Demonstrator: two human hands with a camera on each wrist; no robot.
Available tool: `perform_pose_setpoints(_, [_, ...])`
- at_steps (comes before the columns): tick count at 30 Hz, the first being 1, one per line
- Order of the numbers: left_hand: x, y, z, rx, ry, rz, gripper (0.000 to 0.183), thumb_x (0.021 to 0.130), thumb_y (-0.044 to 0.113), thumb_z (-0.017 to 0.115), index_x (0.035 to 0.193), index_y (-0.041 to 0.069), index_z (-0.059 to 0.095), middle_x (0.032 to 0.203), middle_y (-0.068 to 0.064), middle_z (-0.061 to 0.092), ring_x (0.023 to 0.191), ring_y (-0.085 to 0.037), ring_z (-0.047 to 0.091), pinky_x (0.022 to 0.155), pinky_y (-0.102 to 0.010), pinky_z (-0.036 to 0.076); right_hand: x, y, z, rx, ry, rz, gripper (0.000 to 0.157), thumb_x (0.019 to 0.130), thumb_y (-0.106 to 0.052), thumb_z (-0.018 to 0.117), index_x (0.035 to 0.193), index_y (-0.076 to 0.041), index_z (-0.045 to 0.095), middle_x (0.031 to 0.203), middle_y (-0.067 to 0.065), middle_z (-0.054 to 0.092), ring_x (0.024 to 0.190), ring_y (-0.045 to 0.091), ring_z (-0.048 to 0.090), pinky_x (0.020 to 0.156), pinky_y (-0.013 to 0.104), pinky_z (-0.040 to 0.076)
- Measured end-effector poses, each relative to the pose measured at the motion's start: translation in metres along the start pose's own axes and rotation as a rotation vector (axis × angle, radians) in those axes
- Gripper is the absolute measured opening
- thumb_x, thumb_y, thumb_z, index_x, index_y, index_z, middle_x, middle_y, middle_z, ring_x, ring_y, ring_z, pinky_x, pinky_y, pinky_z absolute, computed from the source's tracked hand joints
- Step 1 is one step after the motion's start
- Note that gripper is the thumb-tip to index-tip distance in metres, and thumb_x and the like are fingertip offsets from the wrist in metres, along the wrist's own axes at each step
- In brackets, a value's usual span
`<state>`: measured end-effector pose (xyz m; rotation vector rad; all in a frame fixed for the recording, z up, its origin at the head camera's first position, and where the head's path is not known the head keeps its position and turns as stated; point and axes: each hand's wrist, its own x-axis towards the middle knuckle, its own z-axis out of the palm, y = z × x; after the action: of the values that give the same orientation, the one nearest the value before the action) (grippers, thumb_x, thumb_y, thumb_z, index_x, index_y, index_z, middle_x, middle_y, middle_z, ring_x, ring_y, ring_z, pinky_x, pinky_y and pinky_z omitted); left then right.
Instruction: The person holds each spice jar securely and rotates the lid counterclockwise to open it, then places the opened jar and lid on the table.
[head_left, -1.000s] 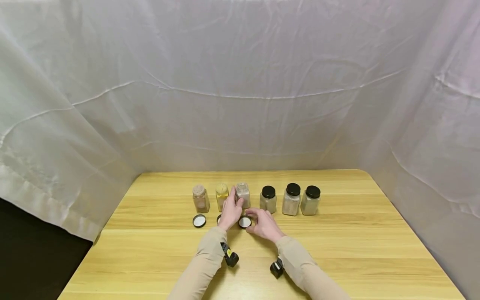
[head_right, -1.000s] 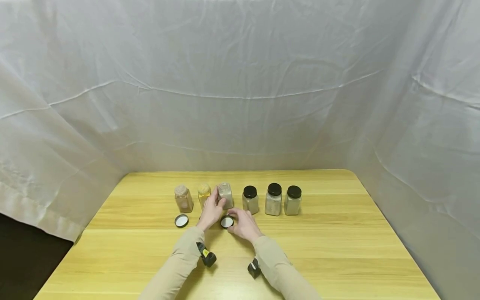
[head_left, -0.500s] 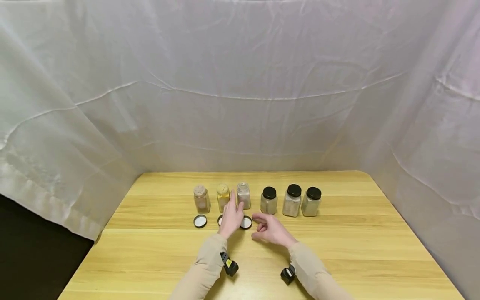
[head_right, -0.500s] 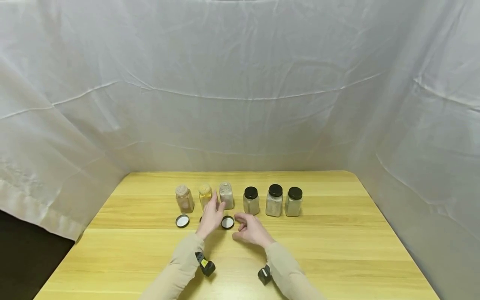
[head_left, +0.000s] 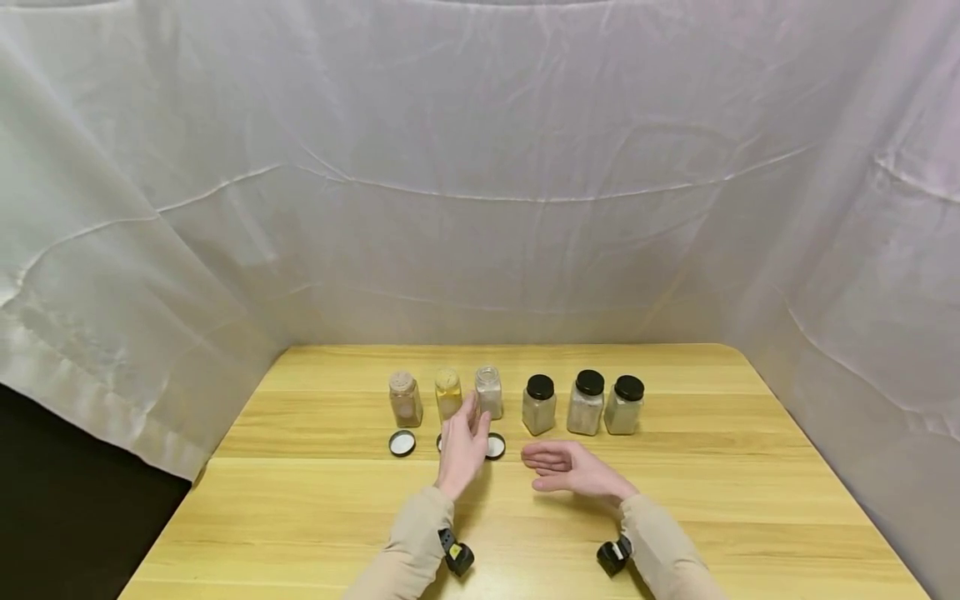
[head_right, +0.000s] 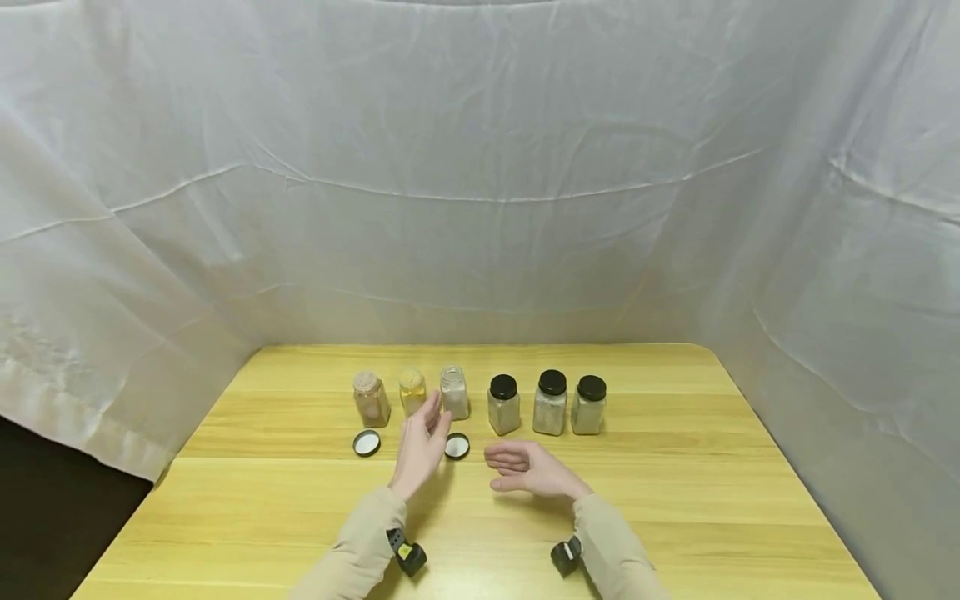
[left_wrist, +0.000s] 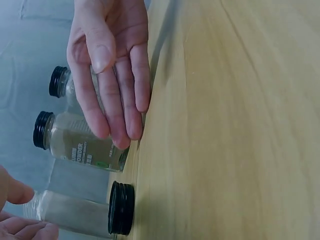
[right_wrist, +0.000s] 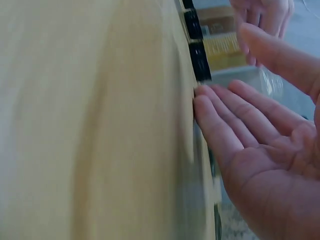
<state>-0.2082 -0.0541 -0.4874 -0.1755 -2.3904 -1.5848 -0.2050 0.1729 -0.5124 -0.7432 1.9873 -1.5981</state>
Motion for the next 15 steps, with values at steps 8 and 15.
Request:
perform_pose_setpoints(8, [-0.005,0.006,0.005,-0.036,0.053,0.012,0.045,0.097,0.007,0.062,0.138,-0.010,0.053,0.138,-0.027,0.058,0.121,-0.039,0.064,0.098,-0.037,0.057,-0.013,0.004,-0.015,0.046,0.042,0.068,0.059,0.097,-0.015,0.066,0.143,0.014,0.042,0.146,0.034,0.047,0.136,0.047,0.050,0.111,0.033,0.050])
perform_pose_setpoints(15, [-0.002,0.010,0.016,-0.098,-0.006,0.008,0.048,0.097,0.011,0.065,0.138,-0.010,0.052,0.136,-0.029,0.059,0.122,-0.039,0.064,0.100,-0.037,0.057,-0.022,0.004,-0.023,0.169,0.168,0.100,0.056,0.098,-0.017,0.065,0.141,0.013,0.046,0.142,0.031,0.053,0.129,0.030,0.062,0.107,0.029,0.052])
